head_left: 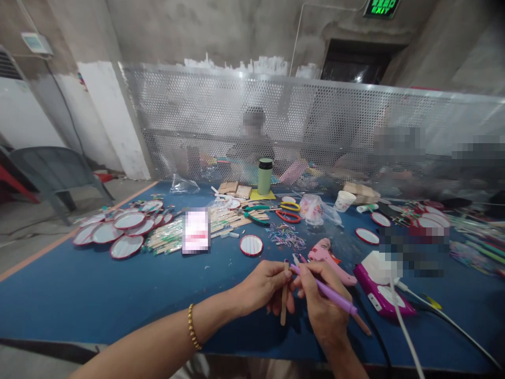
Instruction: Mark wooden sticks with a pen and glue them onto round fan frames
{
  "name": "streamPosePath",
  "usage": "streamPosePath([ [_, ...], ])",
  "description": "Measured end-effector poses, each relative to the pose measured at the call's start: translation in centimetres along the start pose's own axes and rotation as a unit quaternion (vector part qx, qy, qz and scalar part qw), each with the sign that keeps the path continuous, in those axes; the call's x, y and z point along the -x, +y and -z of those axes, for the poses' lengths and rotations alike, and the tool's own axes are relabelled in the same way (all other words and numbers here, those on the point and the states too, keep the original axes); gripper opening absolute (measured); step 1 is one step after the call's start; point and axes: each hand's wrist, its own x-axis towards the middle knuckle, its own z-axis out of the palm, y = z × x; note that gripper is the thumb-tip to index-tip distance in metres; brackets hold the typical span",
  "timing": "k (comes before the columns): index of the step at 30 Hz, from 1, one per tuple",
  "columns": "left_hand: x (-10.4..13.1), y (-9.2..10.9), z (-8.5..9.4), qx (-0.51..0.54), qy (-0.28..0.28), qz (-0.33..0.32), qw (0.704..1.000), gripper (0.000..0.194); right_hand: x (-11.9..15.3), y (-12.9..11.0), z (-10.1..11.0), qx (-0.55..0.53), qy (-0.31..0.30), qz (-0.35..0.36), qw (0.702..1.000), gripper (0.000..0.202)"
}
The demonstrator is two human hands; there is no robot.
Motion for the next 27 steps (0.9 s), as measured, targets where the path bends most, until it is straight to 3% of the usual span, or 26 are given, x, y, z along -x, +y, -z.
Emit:
streamPosePath([
  [27, -0.18, -0.26, -0.1, -0.016, -0.008, -0.004, 1.0, 0.063, 0.18, 0.3, -0.08, 0.015, -0.02, 0.007, 1.0, 0.027],
])
